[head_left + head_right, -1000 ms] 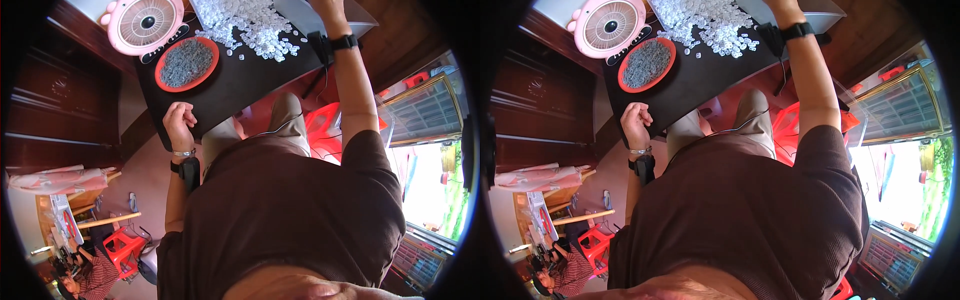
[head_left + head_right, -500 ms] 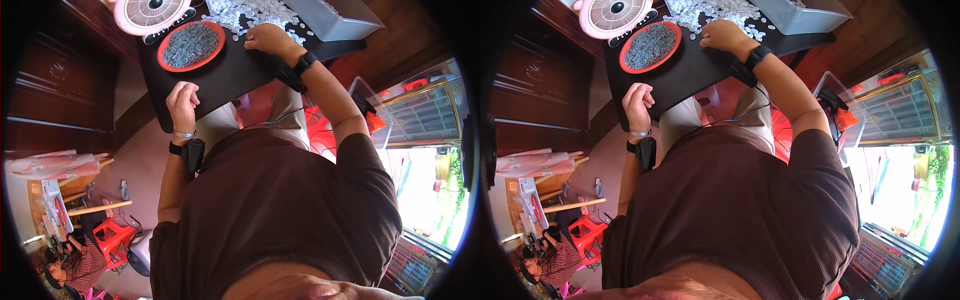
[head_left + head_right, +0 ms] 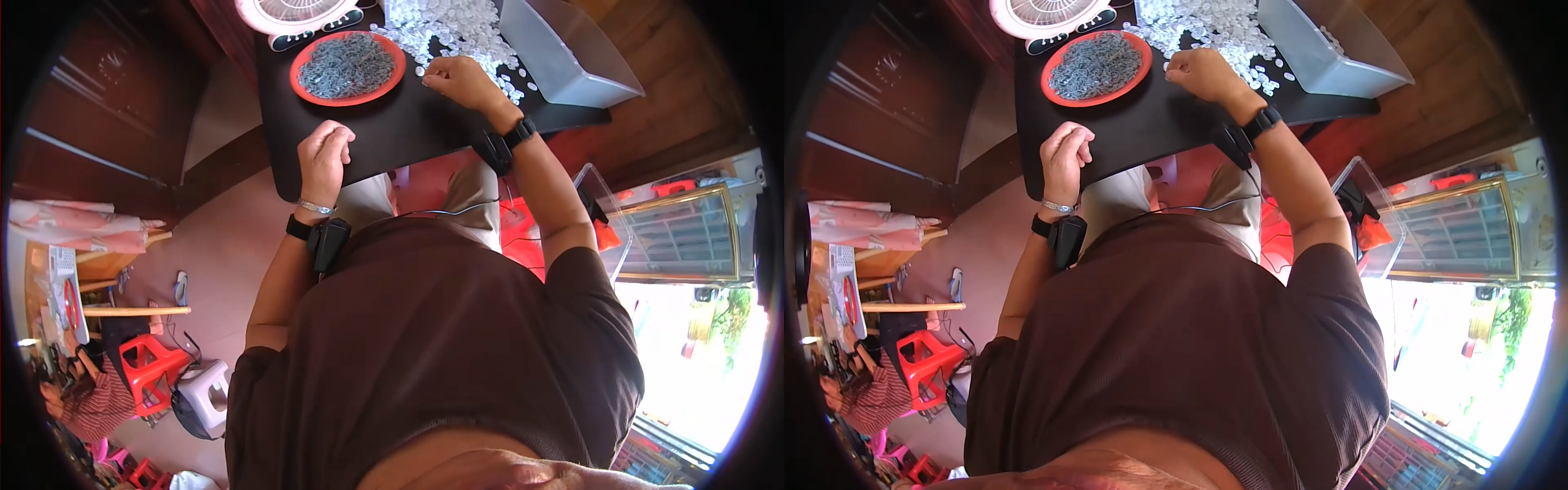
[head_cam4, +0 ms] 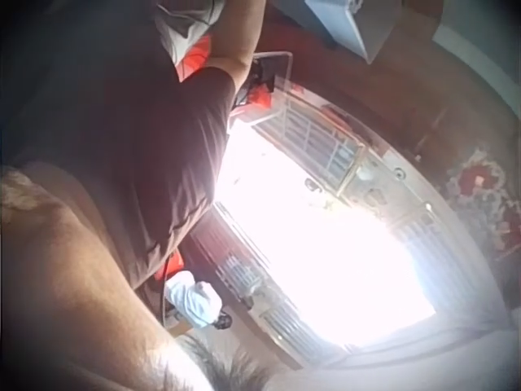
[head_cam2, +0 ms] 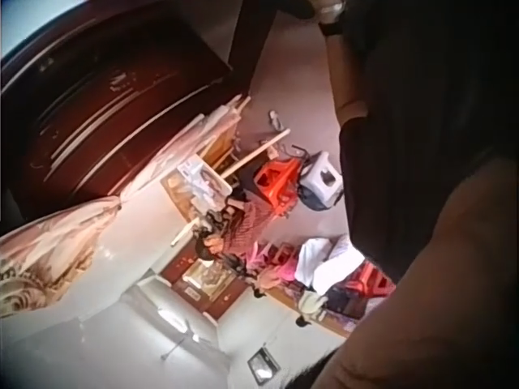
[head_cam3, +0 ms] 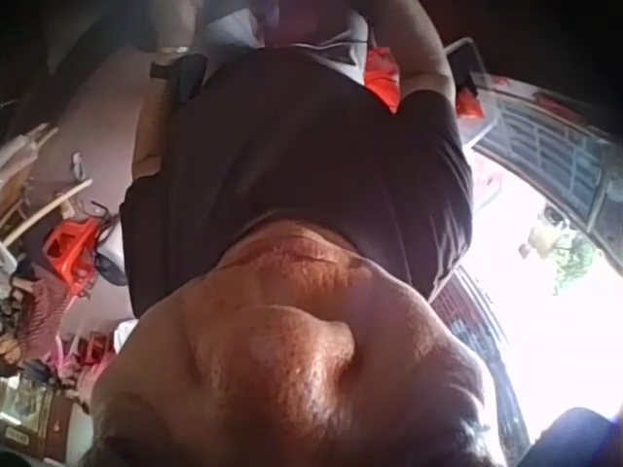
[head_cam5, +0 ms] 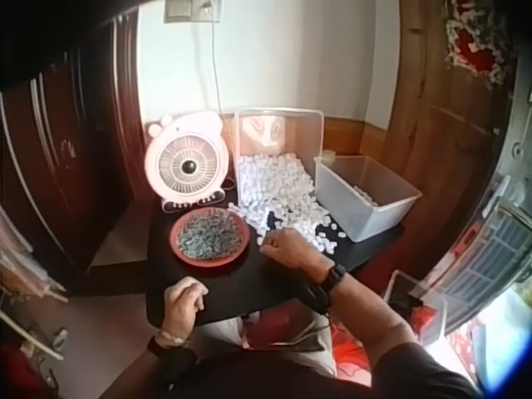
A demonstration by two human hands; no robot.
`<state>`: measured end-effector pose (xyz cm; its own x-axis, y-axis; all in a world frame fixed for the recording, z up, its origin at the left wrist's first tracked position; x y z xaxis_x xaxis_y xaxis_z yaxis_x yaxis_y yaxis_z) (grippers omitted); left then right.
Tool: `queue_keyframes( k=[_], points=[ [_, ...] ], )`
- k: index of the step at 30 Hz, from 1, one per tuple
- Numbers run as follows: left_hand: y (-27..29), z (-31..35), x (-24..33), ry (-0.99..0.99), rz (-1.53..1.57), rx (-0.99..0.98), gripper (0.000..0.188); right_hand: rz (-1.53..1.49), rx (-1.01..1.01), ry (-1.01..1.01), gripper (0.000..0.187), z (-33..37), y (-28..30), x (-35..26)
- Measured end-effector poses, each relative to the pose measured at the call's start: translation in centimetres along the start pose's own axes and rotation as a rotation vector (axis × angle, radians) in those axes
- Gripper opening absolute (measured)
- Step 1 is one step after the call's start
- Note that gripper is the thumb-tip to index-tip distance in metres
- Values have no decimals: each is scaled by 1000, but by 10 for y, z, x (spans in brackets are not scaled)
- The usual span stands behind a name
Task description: The recorder is manually assembling small white plastic components by inserting grey pieces into them.
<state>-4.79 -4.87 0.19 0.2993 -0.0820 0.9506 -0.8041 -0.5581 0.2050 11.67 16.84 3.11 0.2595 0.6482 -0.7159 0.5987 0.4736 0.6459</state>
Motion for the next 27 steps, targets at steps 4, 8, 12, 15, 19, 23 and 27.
queue_keyframes(
  k=[4,8,12,15,19,23,27],
  points=[
    [-2,0,-2,-1,-25,-20,21,-115,45,28,21,13,-9,-9],
    [-3,-2,-4,-28,-59,-15,22,-145,92,32,21,25,-11,-24],
    [-4,-4,-7,-49,-61,-9,22,-225,106,-33,21,33,-14,-27],
    [-4,-4,-9,-57,-71,-6,22,-266,111,-25,20,40,-20,-27],
    [-4,-3,-8,-58,-75,-3,21,-302,71,-29,20,49,-26,-27],
    [-4,-4,-8,-61,-89,0,21,-364,-16,-90,17,53,-33,-27],
    [-2,-4,-8,-78,-108,30,19,-424,-89,-4,16,52,-41,-33]
  ],
)
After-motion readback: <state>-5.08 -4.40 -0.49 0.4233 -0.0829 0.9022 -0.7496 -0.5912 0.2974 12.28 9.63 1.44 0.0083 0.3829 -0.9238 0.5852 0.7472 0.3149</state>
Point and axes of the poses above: each hand's wrist, its own z-axis away from the middle knuckle, its own y-axis out of the back of the hand, x = y × z, the point moved 2 cm from there along -z, towards the middle knuckle, and after that the axes turned 14 degrees about -z, right-handed, at the moved point
